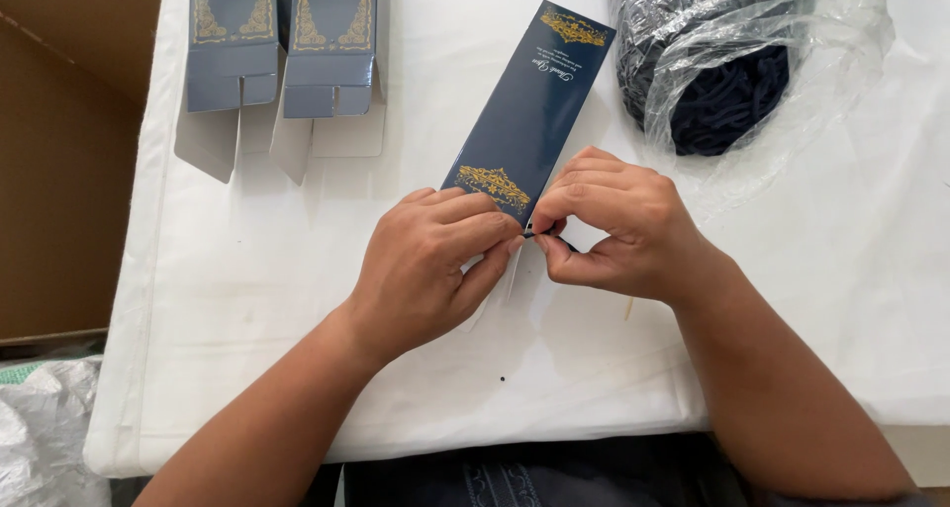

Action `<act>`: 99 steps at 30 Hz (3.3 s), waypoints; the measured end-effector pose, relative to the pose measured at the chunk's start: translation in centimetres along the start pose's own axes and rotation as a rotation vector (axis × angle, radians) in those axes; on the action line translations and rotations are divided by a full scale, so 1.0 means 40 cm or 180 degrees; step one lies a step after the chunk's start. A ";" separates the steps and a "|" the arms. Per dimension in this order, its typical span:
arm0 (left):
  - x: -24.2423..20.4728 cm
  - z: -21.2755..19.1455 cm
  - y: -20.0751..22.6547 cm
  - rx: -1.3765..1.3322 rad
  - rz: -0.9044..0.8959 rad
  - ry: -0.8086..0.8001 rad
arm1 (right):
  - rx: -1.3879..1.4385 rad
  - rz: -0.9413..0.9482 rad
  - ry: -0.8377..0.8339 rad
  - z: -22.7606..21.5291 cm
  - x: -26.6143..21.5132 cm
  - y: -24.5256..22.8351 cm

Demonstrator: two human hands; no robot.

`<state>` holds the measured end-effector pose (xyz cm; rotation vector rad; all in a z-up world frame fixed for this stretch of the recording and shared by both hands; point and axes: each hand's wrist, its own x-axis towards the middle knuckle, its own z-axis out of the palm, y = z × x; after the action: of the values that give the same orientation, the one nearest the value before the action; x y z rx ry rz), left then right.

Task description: Threading a decorative black cord through a pre-cut hole in a blue and gold gift box.

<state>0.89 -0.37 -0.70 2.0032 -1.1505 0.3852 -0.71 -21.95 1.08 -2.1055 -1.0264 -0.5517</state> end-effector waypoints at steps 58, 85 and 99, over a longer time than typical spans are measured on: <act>0.011 -0.071 -0.061 0.0786 -0.2075 -0.1347 | 0.0812 0.1934 -0.0550 -0.245 -0.163 -0.106; -0.042 -0.077 0.040 0.0845 -0.1583 -0.2882 | -0.0122 0.1220 0.0041 0.031 -0.011 0.028; 0.029 0.014 0.010 -0.3529 -0.3126 0.1280 | 0.1074 0.1439 0.0969 0.063 -0.052 0.097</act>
<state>1.12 -1.61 -0.17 1.1592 0.0407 -0.3133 1.34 -22.74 -3.48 -1.8015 -0.4155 -0.4185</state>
